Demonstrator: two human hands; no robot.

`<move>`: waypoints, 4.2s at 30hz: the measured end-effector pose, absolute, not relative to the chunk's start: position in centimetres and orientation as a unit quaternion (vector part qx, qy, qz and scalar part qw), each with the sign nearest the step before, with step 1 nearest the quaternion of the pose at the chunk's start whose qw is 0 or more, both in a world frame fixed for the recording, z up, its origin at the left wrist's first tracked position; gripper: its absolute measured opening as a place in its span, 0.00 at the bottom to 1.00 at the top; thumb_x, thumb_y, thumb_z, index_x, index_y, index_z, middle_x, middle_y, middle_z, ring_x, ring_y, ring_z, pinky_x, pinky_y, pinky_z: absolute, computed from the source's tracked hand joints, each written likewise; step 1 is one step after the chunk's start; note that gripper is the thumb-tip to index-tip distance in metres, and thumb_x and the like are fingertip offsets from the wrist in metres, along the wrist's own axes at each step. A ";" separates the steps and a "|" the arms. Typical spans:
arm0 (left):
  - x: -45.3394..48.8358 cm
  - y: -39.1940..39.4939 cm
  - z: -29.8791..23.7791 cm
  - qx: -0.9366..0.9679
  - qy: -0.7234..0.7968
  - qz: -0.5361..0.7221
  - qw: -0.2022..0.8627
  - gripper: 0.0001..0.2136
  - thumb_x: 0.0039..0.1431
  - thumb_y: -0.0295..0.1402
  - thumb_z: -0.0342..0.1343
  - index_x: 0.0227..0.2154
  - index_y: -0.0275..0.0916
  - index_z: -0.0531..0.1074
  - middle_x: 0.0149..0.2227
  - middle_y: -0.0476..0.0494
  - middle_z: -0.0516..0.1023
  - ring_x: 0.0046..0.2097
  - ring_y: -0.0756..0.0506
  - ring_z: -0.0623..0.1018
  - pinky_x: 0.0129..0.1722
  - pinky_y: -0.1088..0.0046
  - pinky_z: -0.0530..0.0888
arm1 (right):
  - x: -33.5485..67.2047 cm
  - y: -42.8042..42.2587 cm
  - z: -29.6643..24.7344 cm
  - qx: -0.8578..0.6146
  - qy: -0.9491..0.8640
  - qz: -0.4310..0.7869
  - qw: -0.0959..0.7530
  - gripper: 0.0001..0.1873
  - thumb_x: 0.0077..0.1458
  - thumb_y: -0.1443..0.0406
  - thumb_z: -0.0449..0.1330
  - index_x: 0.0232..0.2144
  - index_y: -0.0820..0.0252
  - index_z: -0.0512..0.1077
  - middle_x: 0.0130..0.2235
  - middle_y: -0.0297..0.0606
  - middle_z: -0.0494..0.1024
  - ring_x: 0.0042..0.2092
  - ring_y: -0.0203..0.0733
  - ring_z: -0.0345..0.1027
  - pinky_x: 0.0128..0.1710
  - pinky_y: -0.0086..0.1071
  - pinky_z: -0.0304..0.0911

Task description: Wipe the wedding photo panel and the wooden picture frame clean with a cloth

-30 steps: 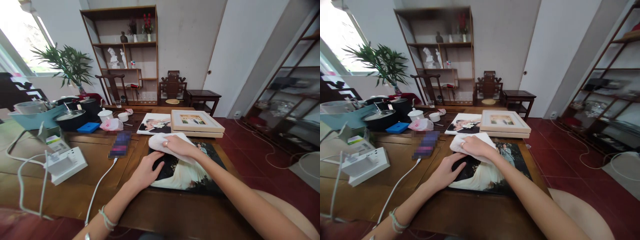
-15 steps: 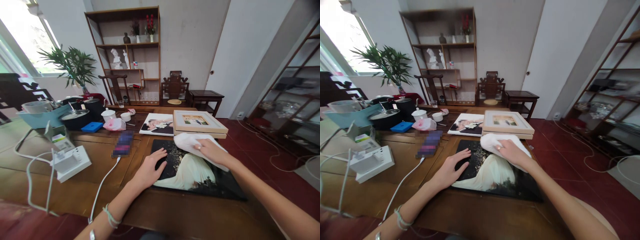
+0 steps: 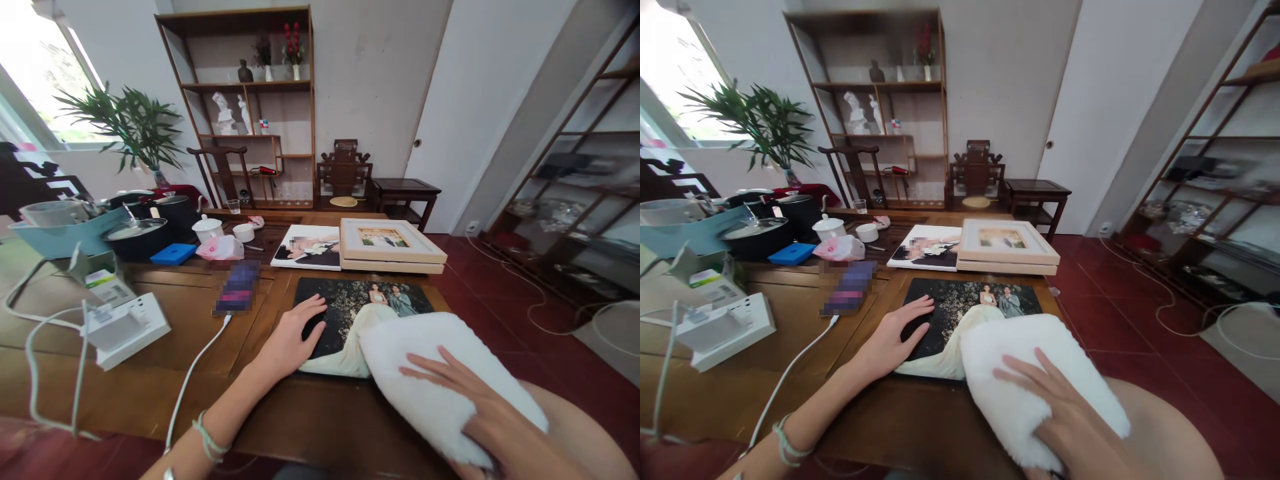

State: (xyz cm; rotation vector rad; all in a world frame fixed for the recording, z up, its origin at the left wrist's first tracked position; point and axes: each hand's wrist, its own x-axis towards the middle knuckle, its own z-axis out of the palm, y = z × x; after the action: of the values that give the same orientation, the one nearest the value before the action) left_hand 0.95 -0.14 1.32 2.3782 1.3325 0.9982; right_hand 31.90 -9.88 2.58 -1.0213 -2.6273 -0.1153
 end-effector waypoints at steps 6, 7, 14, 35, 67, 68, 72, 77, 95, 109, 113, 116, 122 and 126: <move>0.9 -0.3 1.4 0.818 0.449 0.340 0.117 0.14 0.57 0.30 0.50 0.45 0.32 0.71 0.51 0.36 0.73 0.56 0.43 0.68 0.56 0.60 0.65 | 31.2 -4.9 3.1 -0.358 -0.924 -0.005 0.136 0.06 0.49 0.68 0.53 0.22 0.58 0.67 0.60 0.45 0.59 0.62 0.54 0.45 0.58 0.58 0.43; 0.9 -0.3 1.5 0.818 0.449 0.340 0.117 0.14 0.57 0.30 0.50 0.45 0.33 0.71 0.51 0.36 0.73 0.56 0.42 0.68 0.56 0.60 0.65 | 31.2 -3.4 3.2 -0.361 -0.923 -0.004 0.135 0.07 0.50 0.68 0.53 0.22 0.59 0.67 0.60 0.46 0.59 0.62 0.53 0.46 0.59 0.58 0.41; 0.9 -0.4 1.7 0.815 0.453 0.340 0.121 0.13 0.57 0.30 0.50 0.44 0.34 0.71 0.50 0.37 0.73 0.56 0.43 0.68 0.56 0.60 0.65 | 30.4 3.4 2.9 -0.431 -0.891 -0.051 0.137 0.19 0.60 0.59 0.46 0.37 0.61 0.74 0.58 0.49 0.62 0.62 0.55 0.44 0.56 0.64 0.35; 0.9 -0.3 1.6 0.818 0.447 0.339 0.126 0.12 0.58 0.30 0.50 0.44 0.36 0.72 0.51 0.37 0.72 0.56 0.41 0.68 0.55 0.57 0.66 | 29.0 -1.7 4.3 -0.414 -0.895 0.060 0.157 0.17 0.59 0.57 0.49 0.34 0.60 0.73 0.60 0.43 0.58 0.62 0.51 0.47 0.60 0.52 0.42; 0.9 -0.1 1.5 0.819 0.444 0.345 0.117 0.12 0.57 0.29 0.50 0.44 0.37 0.72 0.51 0.38 0.73 0.56 0.42 0.69 0.55 0.57 0.66 | 26.2 1.0 4.9 -0.442 -0.881 0.077 0.150 0.24 0.61 0.54 0.42 0.45 0.61 0.71 0.57 0.45 0.63 0.60 0.53 0.51 0.59 0.51 0.47; 0.9 -0.1 1.4 0.819 0.443 0.345 0.118 0.12 0.57 0.29 0.51 0.44 0.37 0.72 0.51 0.38 0.73 0.56 0.42 0.69 0.55 0.58 0.67 | 25.9 2.1 4.9 -0.447 -0.877 0.082 0.156 0.24 0.61 0.54 0.42 0.47 0.60 0.69 0.57 0.44 0.65 0.59 0.52 0.52 0.58 0.50 0.47; 0.8 -0.2 1.4 0.817 0.450 0.341 0.120 0.12 0.57 0.30 0.50 0.44 0.37 0.72 0.51 0.39 0.73 0.56 0.42 0.69 0.55 0.58 0.66 | 24.9 4.5 4.9 -0.452 -0.872 0.081 0.170 0.22 0.62 0.55 0.42 0.47 0.57 0.69 0.54 0.41 0.69 0.58 0.53 0.55 0.58 0.50 0.47; 1.0 -0.1 1.5 0.814 0.457 0.335 0.128 0.13 0.58 0.30 0.50 0.43 0.35 0.72 0.51 0.37 0.73 0.56 0.42 0.68 0.56 0.59 0.65 | 24.6 1.6 4.3 -0.428 -0.888 0.037 0.166 0.21 0.61 0.58 0.45 0.41 0.65 0.72 0.56 0.52 0.65 0.60 0.53 0.51 0.59 0.53 0.43; 1.0 0.0 1.3 0.817 0.457 0.326 0.127 0.14 0.58 0.31 0.49 0.45 0.34 0.72 0.52 0.36 0.71 0.57 0.43 0.67 0.57 0.60 0.63 | 23.9 -0.7 4.3 -0.394 -0.901 0.060 0.170 0.17 0.60 0.61 0.48 0.41 0.63 0.73 0.53 0.49 0.69 0.60 0.50 0.51 0.59 0.53 0.42; 1.0 -0.2 1.5 0.816 0.458 0.328 0.132 0.13 0.58 0.30 0.49 0.45 0.34 0.72 0.52 0.37 0.72 0.57 0.42 0.67 0.57 0.60 0.64 | 23.0 -4.0 4.3 -0.398 -0.911 0.042 0.103 0.13 0.55 0.65 0.50 0.34 0.60 0.74 0.61 0.42 0.56 0.63 0.54 0.38 0.59 0.58 0.35; 1.0 -0.2 1.7 0.818 0.458 0.322 0.129 0.14 0.58 0.30 0.49 0.44 0.33 0.72 0.52 0.36 0.72 0.57 0.42 0.67 0.57 0.61 0.64 | 23.7 -8.2 4.2 -0.350 -0.931 0.073 0.066 0.08 0.49 0.64 0.56 0.29 0.58 0.75 0.63 0.42 0.50 0.63 0.60 0.34 0.57 0.64 0.32; 1.0 -0.2 1.7 0.819 0.459 0.321 0.127 0.14 0.58 0.30 0.48 0.44 0.33 0.72 0.51 0.36 0.72 0.57 0.42 0.67 0.57 0.61 0.64 | 23.8 -9.2 4.2 -0.333 -0.937 0.084 0.057 0.07 0.48 0.63 0.58 0.28 0.58 0.75 0.63 0.42 0.50 0.63 0.63 0.34 0.56 0.65 0.32; 1.1 -0.2 1.5 0.818 0.458 0.323 0.127 0.13 0.58 0.31 0.49 0.45 0.35 0.72 0.52 0.37 0.71 0.57 0.42 0.67 0.56 0.59 0.64 | 23.5 -4.9 4.8 -0.394 -0.909 0.069 0.114 0.13 0.54 0.64 0.52 0.40 0.57 0.73 0.61 0.40 0.58 0.63 0.53 0.41 0.58 0.58 0.38; 1.0 -0.2 1.4 0.814 0.465 0.323 0.131 0.13 0.58 0.31 0.49 0.45 0.34 0.72 0.52 0.36 0.71 0.57 0.42 0.67 0.57 0.60 0.64 | 22.7 0.3 4.7 -0.428 -0.896 0.043 0.114 0.18 0.59 0.58 0.48 0.41 0.60 0.73 0.62 0.42 0.54 0.63 0.54 0.39 0.58 0.58 0.38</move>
State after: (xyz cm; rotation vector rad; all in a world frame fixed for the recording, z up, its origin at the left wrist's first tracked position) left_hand 1.03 -0.22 1.42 2.3624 1.3496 0.9383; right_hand 22.68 0.28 4.71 -1.2544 -2.6260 0.1266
